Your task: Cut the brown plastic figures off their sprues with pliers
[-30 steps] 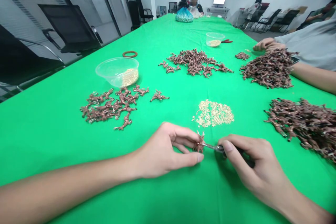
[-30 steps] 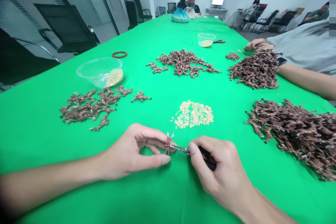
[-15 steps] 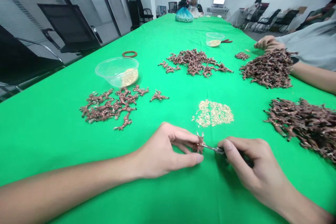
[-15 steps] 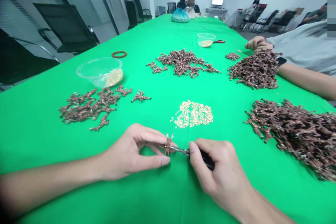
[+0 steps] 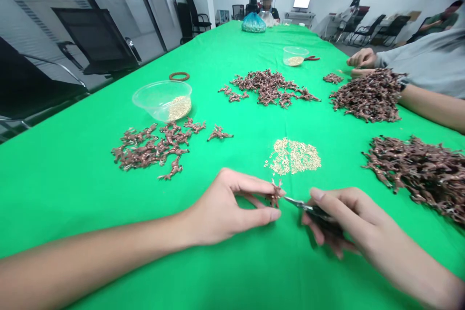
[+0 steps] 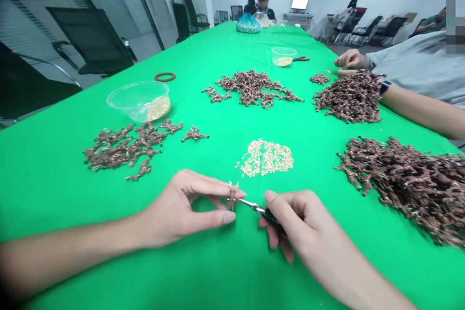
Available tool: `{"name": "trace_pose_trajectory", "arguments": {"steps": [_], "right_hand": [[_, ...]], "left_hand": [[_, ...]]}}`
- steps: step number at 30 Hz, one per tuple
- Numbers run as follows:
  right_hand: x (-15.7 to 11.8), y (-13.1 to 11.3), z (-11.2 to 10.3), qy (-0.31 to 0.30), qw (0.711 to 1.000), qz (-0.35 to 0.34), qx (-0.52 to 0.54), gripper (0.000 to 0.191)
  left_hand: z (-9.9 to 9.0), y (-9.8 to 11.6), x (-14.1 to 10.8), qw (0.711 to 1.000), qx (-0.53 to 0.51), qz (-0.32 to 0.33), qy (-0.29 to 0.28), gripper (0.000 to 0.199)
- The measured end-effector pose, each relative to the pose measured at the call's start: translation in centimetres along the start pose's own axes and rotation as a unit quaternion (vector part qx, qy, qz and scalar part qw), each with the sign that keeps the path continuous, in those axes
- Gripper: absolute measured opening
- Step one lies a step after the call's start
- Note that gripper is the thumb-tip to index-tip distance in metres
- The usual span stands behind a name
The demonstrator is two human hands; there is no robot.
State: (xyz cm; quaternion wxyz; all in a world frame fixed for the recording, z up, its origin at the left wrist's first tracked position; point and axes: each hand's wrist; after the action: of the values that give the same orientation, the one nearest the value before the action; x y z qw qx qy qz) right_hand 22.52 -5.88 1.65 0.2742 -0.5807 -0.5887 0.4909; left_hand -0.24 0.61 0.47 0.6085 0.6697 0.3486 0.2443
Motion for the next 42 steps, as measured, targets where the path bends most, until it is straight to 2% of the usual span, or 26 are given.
{"name": "trace_pose_trajectory", "arguments": {"steps": [1,2,4,5,6,7,9,22,30,37,42], "right_hand": [[0.1,0.3,-0.2,0.037,0.994,-0.078,-0.068,0.045],[0.2,0.5,-0.4,0.099,0.97,-0.168,-0.148,0.037],[0.5,1.1,-0.6,0.192,0.883,-0.326,-0.279,0.019],[0.6,1.4,-0.6,0.219,0.838,-0.383,-0.322,0.013],[0.7,1.6,-0.6,0.228,0.805,-0.422,-0.35,0.013],[0.7,1.7,-0.5,0.227,0.784,-0.445,-0.369,0.016],[0.8,1.9,-0.3,0.223,0.764,-0.464,-0.389,0.019],[1.0,2.0,-0.2,0.218,0.738,-0.485,-0.417,0.02],[0.7,1.8,0.0,0.212,0.732,-0.485,-0.429,0.02],[0.7,2.1,0.0,0.202,0.745,-0.479,-0.418,0.018],[0.7,2.2,0.2,0.178,0.79,-0.457,-0.367,0.014]], "left_hand": [[-0.1,0.0,0.1,1.0,-0.015,-0.019,-0.001,0.034],[-0.2,0.0,0.2,0.999,-0.027,-0.032,-0.003,0.035],[-0.4,0.1,0.3,0.998,-0.039,-0.04,-0.011,0.034],[-0.5,0.1,0.4,0.998,-0.041,-0.041,-0.016,0.034],[-0.5,0.1,0.4,0.998,-0.042,-0.04,-0.021,0.034],[-0.6,0.1,0.4,0.998,-0.042,-0.039,-0.026,0.033],[-0.7,0.0,0.4,0.998,-0.041,-0.037,-0.033,0.034],[-0.7,-0.2,0.5,0.998,-0.039,-0.016,-0.056,0.034],[-0.8,0.0,0.2,0.997,-0.038,-0.018,-0.062,0.034],[-0.9,0.0,0.2,0.997,-0.014,-0.01,-0.081,0.033],[-0.9,0.2,0.1,0.996,-0.001,0.002,-0.086,0.031]]}}
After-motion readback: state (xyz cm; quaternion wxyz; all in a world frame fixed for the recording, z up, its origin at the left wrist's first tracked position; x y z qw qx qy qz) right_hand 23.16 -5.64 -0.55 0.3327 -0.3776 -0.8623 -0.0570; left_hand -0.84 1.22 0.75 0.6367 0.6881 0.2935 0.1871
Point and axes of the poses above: each hand's wrist, its own x-axis towards the middle knuckle, its own z-axis out of the palm, y = z × x, and after that the axes turned 5 degrees about -z, right-handed
